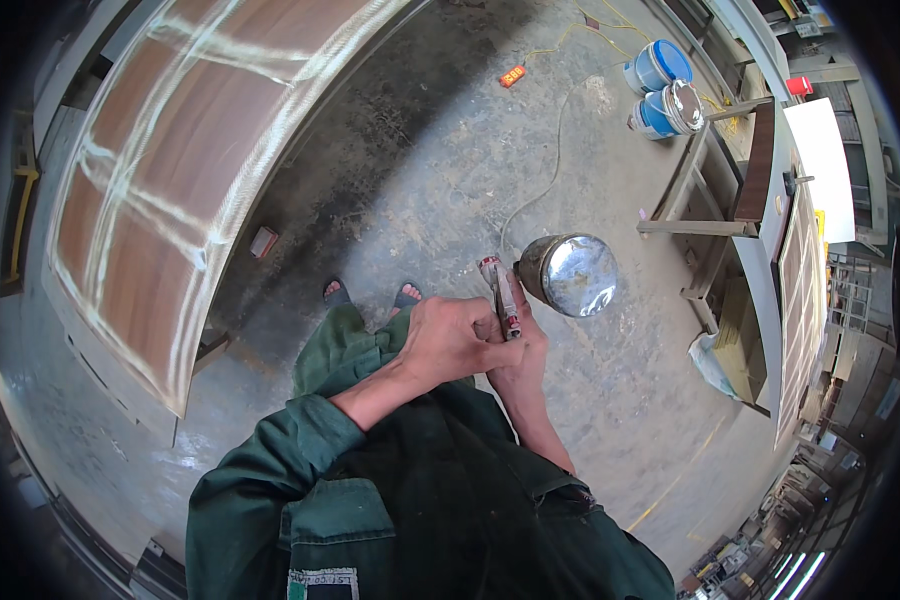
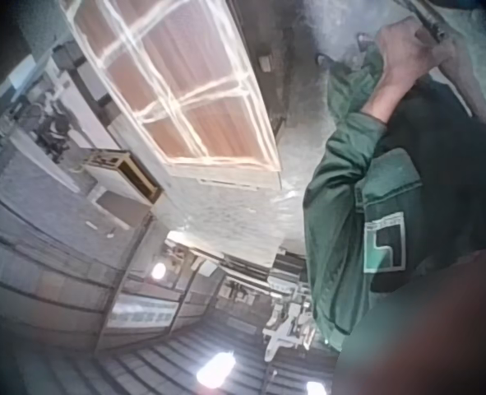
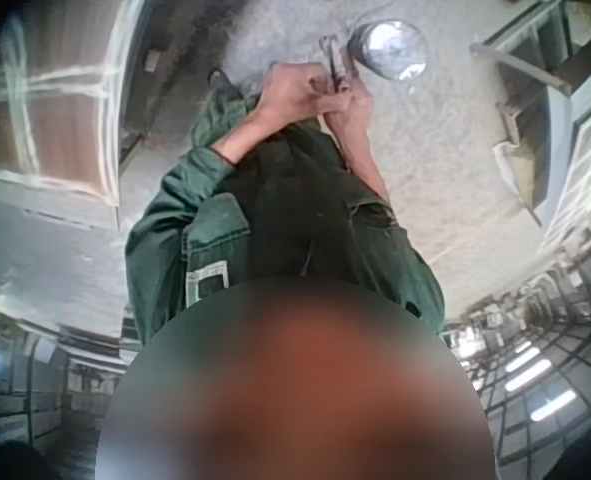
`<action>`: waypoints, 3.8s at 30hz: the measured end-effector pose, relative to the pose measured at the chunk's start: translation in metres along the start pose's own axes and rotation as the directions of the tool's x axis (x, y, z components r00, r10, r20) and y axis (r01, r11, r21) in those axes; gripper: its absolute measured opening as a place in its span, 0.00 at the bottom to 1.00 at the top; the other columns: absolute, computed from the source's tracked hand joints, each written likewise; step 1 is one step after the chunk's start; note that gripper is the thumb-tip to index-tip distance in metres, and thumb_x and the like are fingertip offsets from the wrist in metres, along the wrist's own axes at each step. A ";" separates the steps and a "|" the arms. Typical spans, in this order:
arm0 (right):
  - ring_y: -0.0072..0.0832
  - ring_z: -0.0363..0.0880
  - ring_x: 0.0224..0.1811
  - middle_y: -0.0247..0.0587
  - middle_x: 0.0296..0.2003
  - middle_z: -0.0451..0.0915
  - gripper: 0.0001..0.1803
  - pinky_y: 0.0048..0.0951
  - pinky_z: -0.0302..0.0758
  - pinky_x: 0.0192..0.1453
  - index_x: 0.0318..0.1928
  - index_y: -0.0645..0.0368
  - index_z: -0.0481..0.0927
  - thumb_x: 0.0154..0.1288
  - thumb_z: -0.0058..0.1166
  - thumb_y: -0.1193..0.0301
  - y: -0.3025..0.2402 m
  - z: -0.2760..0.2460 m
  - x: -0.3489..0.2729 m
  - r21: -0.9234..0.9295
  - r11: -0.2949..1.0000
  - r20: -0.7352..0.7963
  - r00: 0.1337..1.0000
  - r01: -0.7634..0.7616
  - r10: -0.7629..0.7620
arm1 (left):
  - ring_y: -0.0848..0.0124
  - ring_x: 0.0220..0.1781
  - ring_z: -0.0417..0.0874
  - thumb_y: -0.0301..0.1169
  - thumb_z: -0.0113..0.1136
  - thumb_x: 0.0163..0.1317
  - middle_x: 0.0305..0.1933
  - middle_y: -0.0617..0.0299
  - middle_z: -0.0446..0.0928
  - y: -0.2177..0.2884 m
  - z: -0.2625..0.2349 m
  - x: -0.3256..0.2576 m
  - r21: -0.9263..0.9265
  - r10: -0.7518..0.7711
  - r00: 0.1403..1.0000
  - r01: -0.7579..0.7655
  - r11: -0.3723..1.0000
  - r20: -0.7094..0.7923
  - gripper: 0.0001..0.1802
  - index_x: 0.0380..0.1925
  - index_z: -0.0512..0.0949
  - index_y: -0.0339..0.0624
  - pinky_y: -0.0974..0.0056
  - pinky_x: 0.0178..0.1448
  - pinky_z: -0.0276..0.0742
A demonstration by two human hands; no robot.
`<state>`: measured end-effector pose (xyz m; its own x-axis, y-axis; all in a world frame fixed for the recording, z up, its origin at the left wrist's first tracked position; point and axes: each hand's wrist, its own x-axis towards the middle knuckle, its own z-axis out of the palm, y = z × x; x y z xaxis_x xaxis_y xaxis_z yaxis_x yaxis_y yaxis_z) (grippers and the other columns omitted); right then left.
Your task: Applying a spray coating to a large wooden panel using an industrial spray gun.
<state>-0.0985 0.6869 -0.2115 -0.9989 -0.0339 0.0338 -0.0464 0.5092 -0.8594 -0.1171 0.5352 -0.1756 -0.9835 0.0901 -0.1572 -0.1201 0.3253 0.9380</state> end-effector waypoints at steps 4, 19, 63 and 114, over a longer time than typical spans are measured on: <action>0.44 0.86 0.61 0.61 0.62 0.82 0.34 0.37 0.82 0.59 0.74 0.66 0.71 0.68 0.61 0.81 -0.001 0.000 0.000 -0.015 0.999 0.011 0.999 -0.037 0.037 | 0.67 0.20 0.85 0.44 0.80 0.45 0.18 0.63 0.81 -0.001 -0.002 0.000 0.006 0.002 1.000 -0.002 1.000 0.009 0.17 0.18 0.83 0.46 0.64 0.30 0.81; 0.39 0.85 0.63 0.60 0.64 0.81 0.35 0.35 0.81 0.60 0.74 0.66 0.70 0.67 0.64 0.80 -0.019 -0.004 0.004 0.029 0.988 0.014 0.989 -0.150 0.149 | 0.66 0.20 0.84 0.44 0.80 0.43 0.17 0.64 0.80 0.000 -0.004 0.006 0.058 0.068 0.998 -0.067 0.996 -0.012 0.18 0.17 0.81 0.45 0.63 0.31 0.79; 0.36 0.82 0.21 0.71 0.49 0.86 0.41 0.31 0.77 0.25 0.74 0.61 0.70 0.64 0.74 0.64 -0.062 -0.057 -0.061 0.707 0.665 0.014 0.944 -0.242 0.329 | 0.60 0.18 0.76 0.25 0.57 0.62 0.20 0.49 0.74 -0.017 -0.086 0.024 -0.477 0.295 0.798 -0.010 0.879 0.526 0.27 0.64 0.81 0.42 0.60 0.29 0.73; 0.15 0.68 0.20 0.45 0.48 0.87 0.29 0.19 0.64 0.23 0.69 0.66 0.76 0.73 0.65 0.65 0.073 -0.005 0.065 0.269 0.939 0.221 0.963 -0.212 0.154 | 0.61 0.43 0.87 0.43 0.63 0.75 0.44 0.45 0.87 -0.320 -0.184 -0.240 0.186 -0.494 0.517 0.798 0.573 -0.699 0.29 0.70 0.75 0.41 0.55 0.56 0.81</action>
<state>-0.1674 0.7265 -0.2694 -0.9664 -0.1443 -0.2129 0.1718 0.2539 -0.9518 0.1325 0.2363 -0.3810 -0.5441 -0.7720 -0.3285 -0.8287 0.4332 0.3545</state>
